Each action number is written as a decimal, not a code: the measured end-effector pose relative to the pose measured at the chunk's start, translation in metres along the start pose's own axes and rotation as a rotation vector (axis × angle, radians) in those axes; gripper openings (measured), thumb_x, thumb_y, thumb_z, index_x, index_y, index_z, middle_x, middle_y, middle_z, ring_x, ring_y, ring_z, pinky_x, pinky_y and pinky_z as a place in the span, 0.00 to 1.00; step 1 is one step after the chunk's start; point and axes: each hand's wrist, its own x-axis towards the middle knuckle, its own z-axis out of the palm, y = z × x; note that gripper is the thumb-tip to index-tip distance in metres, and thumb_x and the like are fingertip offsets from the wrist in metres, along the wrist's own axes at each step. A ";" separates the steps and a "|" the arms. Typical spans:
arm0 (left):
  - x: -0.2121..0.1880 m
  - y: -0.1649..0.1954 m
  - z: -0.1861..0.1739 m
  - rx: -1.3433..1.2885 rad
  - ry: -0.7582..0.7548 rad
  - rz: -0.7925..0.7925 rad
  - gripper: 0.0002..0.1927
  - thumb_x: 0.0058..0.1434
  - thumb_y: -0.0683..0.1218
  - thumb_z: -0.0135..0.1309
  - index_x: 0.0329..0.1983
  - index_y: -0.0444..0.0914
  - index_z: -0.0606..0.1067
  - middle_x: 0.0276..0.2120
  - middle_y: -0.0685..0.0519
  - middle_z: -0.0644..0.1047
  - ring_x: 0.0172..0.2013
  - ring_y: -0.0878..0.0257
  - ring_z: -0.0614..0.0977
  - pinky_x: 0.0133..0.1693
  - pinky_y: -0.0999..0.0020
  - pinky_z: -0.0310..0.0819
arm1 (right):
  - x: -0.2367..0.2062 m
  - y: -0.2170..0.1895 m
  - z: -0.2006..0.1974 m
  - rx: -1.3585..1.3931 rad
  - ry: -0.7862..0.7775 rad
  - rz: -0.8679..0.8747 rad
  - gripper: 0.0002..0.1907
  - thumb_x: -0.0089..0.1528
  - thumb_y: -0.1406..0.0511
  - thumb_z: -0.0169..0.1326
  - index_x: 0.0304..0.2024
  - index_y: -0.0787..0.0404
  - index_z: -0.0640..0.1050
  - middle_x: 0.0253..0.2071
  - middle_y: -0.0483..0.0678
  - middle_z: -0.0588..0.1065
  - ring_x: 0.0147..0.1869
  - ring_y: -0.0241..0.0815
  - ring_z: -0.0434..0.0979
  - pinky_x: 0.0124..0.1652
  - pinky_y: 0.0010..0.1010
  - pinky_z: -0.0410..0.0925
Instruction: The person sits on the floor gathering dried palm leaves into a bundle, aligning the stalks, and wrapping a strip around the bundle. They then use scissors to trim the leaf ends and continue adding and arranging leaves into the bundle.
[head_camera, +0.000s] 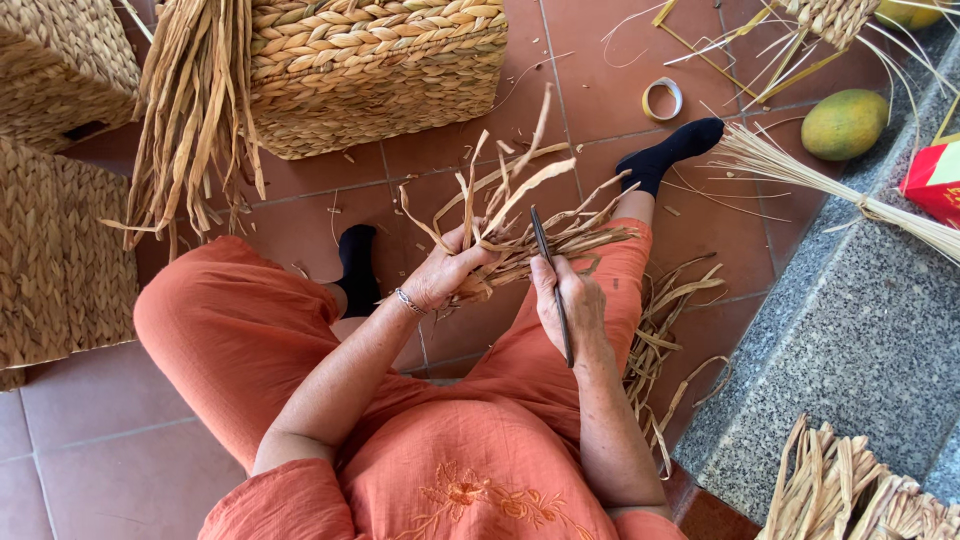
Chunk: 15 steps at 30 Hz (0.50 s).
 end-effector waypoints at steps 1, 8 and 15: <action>0.000 0.001 0.001 0.023 0.018 0.006 0.18 0.62 0.42 0.54 0.56 0.39 0.73 0.43 0.61 0.79 0.45 0.75 0.78 0.48 0.78 0.75 | -0.001 -0.002 -0.002 -0.039 -0.001 -0.001 0.22 0.71 0.51 0.46 0.38 0.61 0.78 0.20 0.52 0.75 0.26 0.56 0.78 0.29 0.47 0.68; 0.003 -0.010 0.002 -0.034 0.017 -0.023 0.11 0.66 0.42 0.54 0.51 0.37 0.75 0.35 0.60 0.77 0.35 0.73 0.76 0.36 0.74 0.74 | -0.011 -0.018 -0.016 -0.131 0.076 -0.167 0.24 0.68 0.48 0.52 0.40 0.63 0.76 0.29 0.51 0.77 0.28 0.53 0.79 0.28 0.43 0.70; 0.008 -0.018 -0.003 0.128 0.033 0.055 0.09 0.66 0.41 0.57 0.48 0.35 0.78 0.31 0.60 0.77 0.32 0.74 0.75 0.34 0.75 0.73 | -0.003 -0.017 -0.014 -0.281 -0.002 -0.110 0.27 0.66 0.45 0.52 0.37 0.64 0.75 0.29 0.54 0.76 0.28 0.55 0.79 0.25 0.46 0.69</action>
